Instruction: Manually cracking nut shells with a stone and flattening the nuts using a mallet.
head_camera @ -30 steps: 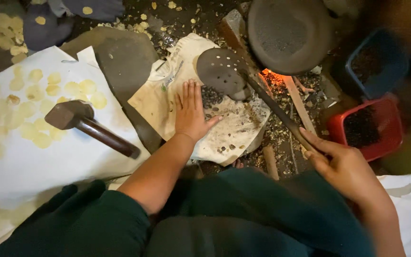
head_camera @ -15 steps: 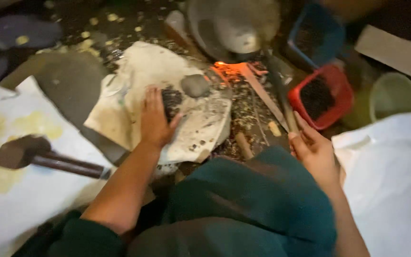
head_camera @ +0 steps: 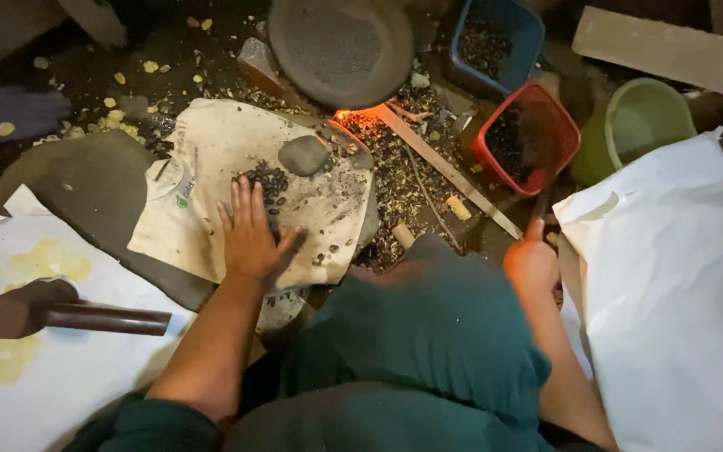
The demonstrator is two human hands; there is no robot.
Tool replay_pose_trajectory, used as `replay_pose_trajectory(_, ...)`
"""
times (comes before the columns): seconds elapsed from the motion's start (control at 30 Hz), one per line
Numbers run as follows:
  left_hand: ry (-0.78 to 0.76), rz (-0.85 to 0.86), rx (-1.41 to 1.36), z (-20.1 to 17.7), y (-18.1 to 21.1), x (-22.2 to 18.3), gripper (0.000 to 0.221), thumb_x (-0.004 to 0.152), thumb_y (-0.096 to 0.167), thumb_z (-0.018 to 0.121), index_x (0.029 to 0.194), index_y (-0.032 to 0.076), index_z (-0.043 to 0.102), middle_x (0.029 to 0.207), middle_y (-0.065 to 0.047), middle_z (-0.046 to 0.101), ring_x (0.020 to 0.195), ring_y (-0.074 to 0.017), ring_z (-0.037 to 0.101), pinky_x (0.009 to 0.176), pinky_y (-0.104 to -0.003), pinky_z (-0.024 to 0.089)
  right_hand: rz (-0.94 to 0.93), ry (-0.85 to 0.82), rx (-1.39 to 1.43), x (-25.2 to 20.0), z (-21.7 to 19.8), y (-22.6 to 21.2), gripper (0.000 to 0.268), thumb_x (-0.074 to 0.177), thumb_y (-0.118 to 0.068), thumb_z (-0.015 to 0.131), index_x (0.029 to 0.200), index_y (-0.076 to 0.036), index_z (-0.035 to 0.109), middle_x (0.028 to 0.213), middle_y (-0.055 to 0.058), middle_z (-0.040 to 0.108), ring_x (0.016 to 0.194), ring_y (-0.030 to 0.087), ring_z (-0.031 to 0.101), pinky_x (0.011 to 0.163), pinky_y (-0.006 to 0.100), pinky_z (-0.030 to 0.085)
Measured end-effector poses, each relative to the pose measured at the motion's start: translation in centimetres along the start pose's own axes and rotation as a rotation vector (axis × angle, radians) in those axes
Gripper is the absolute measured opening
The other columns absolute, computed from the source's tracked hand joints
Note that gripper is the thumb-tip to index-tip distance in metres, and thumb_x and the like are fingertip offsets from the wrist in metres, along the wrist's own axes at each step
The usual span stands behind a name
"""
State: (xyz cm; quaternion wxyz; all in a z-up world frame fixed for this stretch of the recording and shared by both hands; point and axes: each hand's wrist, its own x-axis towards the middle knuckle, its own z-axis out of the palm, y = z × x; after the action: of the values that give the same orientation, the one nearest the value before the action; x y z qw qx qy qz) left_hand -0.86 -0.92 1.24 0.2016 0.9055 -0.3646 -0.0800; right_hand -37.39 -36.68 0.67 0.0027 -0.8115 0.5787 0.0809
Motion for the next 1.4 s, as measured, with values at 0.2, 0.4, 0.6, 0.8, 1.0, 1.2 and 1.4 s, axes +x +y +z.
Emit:
replay_pose_trajectory(0.2,0.034,0.028,0.005,0.3,-0.4,0.1,0.104,0.089,0.06,0.063,0.161,-0.002,0.022,0.17,-0.024,0.016,0.16,-0.0377,0.009,0.126,-0.06,0.005,0.14,-0.086,0.733,2.1,1.7,-0.9,0.031,0.107,-0.038,0.061,0.105,-0.008,0.068,0.076,0.013,0.062,0.062,0.029,0.057,0.054,0.043,0.041)
replay_pose_trajectory(0.4,0.0,0.005,0.017,-0.5,0.0,-0.1,0.099,0.089,0.054,0.062,0.161,-0.001,0.023,0.171,-0.022,0.016,0.16,-0.0365,0.01,0.126,-0.057,0.005,0.454,-0.686,1.308,2.5,-4.8,-0.1,0.032,0.106,-0.043,0.053,0.083,-0.02,0.05,0.053,-0.006,0.038,0.042,0.009,0.032,0.039,0.027,0.02)
replay_pose_trajectory(0.6,-0.004,0.0,0.004,-0.5,0.3,0.0,0.099,0.089,0.056,0.063,0.159,-0.002,0.024,0.169,-0.022,0.017,0.158,-0.0362,0.011,0.125,-0.057,0.004,0.483,-0.798,1.406,1.7,-4.0,2.6,0.03,0.102,-0.039,0.047,0.079,-0.019,0.048,0.049,-0.006,0.034,0.04,0.009,0.032,0.035,0.028,0.02)
replay_pose_trajectory(0.8,0.023,0.009,-0.01,-0.7,0.2,0.0,0.098,0.088,0.056,0.064,0.16,-0.001,0.027,0.17,-0.021,0.02,0.159,-0.0363,0.013,0.126,-0.056,0.004,0.453,-0.729,1.531,-1.5,-8.0,-0.7,0.022,0.102,-0.033,0.049,0.083,-0.021,0.051,0.053,-0.01,0.036,0.042,0.006,0.032,0.035,0.024,0.017)
replay_pose_trajectory(1.0,0.047,0.027,-0.019,0.4,-0.5,0.0,0.098,0.088,0.055,0.065,0.159,-0.001,0.027,0.17,-0.022,0.021,0.159,-0.0364,0.014,0.126,-0.056,0.004,0.506,-0.708,1.444,-1.4,-6.4,0.1,0.028,0.105,-0.033,0.05,0.083,-0.016,0.052,0.054,-0.005,0.038,0.043,0.009,0.036,0.035,0.025,0.02)
replay_pose_trajectory(1.2,0.047,0.026,-0.023,-0.2,-0.2,0.0,0.099,0.087,0.054,0.064,0.16,-0.002,0.027,0.17,-0.022,0.02,0.159,-0.0363,0.014,0.126,-0.056,0.003,0.387,-0.489,1.262,-1.5,-5.7,-0.7,0.013,0.099,-0.027,0.053,0.094,-0.016,0.06,0.056,-0.003,0.047,0.042,0.01,0.041,0.036,0.027,0.026)
replay_pose_trajectory(1.4,0.023,0.033,0.007,0.4,-0.8,0.1,0.098,0.09,0.055,0.063,0.159,-0.002,0.026,0.17,-0.021,0.019,0.158,-0.0354,0.013,0.126,-0.055,0.005,0.259,-0.358,1.183,1.3,-0.2,-1.0,0.015,0.102,-0.021,0.062,0.106,-0.007,0.067,0.064,0.002,0.054,0.045,0.01,0.044,0.04,0.027,0.032)
